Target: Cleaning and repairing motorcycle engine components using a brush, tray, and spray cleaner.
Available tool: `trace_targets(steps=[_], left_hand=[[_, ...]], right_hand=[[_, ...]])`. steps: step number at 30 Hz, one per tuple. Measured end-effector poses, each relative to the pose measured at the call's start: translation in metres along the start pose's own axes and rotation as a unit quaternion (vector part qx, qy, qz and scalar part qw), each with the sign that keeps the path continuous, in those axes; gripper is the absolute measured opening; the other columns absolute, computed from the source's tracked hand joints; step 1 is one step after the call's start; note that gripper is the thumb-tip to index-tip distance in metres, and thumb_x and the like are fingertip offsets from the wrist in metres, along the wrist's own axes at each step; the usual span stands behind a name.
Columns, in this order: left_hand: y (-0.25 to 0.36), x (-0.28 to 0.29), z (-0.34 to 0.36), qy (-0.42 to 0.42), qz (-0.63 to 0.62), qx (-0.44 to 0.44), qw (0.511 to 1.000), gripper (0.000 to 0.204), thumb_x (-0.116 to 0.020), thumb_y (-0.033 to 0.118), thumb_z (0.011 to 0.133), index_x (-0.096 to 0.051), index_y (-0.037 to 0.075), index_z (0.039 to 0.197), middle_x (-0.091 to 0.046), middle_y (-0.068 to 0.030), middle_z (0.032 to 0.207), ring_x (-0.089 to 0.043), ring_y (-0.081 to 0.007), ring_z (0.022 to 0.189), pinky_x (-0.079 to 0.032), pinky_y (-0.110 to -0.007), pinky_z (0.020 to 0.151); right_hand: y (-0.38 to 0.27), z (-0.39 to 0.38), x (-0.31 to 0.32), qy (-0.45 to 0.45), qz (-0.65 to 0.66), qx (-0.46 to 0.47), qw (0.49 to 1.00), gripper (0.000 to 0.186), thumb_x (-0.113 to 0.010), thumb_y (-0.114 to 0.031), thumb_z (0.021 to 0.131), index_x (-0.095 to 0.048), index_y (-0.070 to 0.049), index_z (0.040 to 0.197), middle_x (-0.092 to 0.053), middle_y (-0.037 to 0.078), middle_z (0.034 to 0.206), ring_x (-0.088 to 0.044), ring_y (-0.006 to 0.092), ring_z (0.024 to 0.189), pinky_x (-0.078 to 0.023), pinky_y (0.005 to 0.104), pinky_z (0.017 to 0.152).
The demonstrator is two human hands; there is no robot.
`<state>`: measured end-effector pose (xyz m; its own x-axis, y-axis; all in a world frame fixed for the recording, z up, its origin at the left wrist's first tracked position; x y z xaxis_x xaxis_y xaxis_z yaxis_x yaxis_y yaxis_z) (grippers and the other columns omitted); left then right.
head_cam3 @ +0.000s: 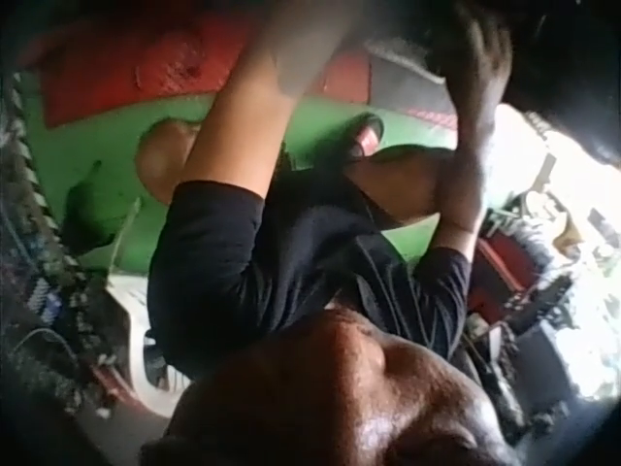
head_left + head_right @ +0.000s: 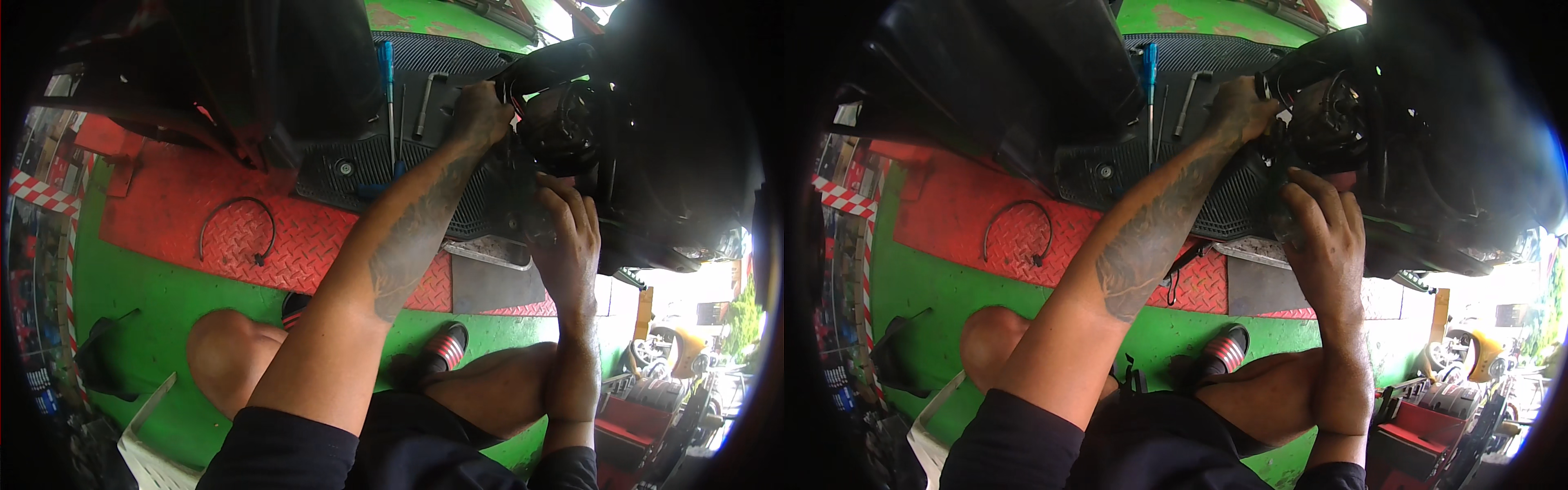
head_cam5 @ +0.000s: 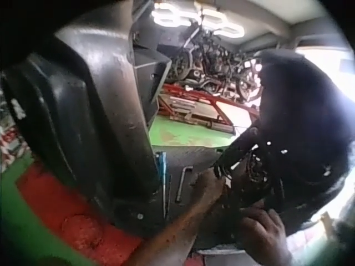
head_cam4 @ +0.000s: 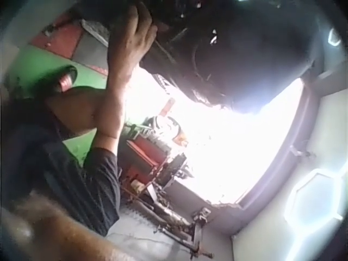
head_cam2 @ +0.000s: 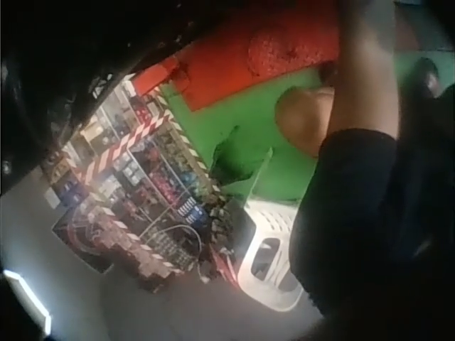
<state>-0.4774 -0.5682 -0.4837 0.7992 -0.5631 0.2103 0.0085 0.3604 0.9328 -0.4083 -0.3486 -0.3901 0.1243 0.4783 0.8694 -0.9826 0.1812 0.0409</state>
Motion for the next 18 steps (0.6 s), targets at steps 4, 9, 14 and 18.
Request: trace_targets(steps=[4,9,14,18], left_hand=[[0.007,0.003,0.002,-0.053,0.065,-0.053,0.995,0.027,-0.064,0.024,0.084,-0.076,0.000,0.088,-0.073,-0.0235,0.083,-0.074,-0.0386,0.085,-0.059,-0.046,0.077],[-0.020,-0.010,0.009,-0.070,-0.133,0.111,0.982,0.023,-0.072,0.025,0.091,-0.074,0.002,0.093,-0.073,-0.0095,0.084,-0.070,-0.0186,0.075,-0.055,-0.036,0.069],[-0.053,-0.005,0.031,0.032,-0.189,0.102,0.976,0.015,-0.077,0.014,0.085,-0.074,0.002,0.094,-0.075,-0.0087,0.089,-0.071,-0.0178,0.073,-0.058,-0.035,0.066],[-0.073,-0.005,0.047,-0.083,-0.100,0.101,0.986,0.018,-0.077,0.012,0.085,-0.075,0.001,0.099,-0.077,-0.0096,0.094,-0.074,-0.0177,0.072,-0.060,-0.034,0.064]], right_hand=[[-0.005,-0.005,0.000,0.006,-0.002,0.010,1.000,0.056,-0.085,-0.001,0.065,-0.063,-0.014,0.115,-0.066,0.003,0.129,-0.063,0.0286,0.098,-0.052,0.0408,0.087],[-0.006,-0.012,0.001,0.007,-0.024,0.010,1.000,0.053,-0.083,-0.002,0.067,-0.064,-0.015,0.114,-0.066,0.003,0.128,-0.063,0.0278,0.095,-0.052,0.0408,0.086],[-0.012,-0.008,-0.008,0.020,-0.022,0.022,0.999,0.053,-0.082,-0.002,0.066,-0.064,-0.015,0.114,-0.066,0.003,0.129,-0.062,0.0272,0.093,-0.051,0.0410,0.084],[-0.022,-0.006,-0.010,0.013,-0.022,0.019,0.999,0.055,-0.080,-0.003,0.067,-0.063,-0.015,0.117,-0.066,0.004,0.129,-0.062,0.0281,0.096,-0.050,0.0413,0.085]])
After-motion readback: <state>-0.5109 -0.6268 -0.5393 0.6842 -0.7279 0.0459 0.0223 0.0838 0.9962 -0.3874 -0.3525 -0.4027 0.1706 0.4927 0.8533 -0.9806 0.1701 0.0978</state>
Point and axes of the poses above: each hand's wrist, its own z-axis towards the middle knuckle, its own x-axis out of the back of the hand, y = z × x, the point moved 10 cm from there along z, towards the middle knuckle
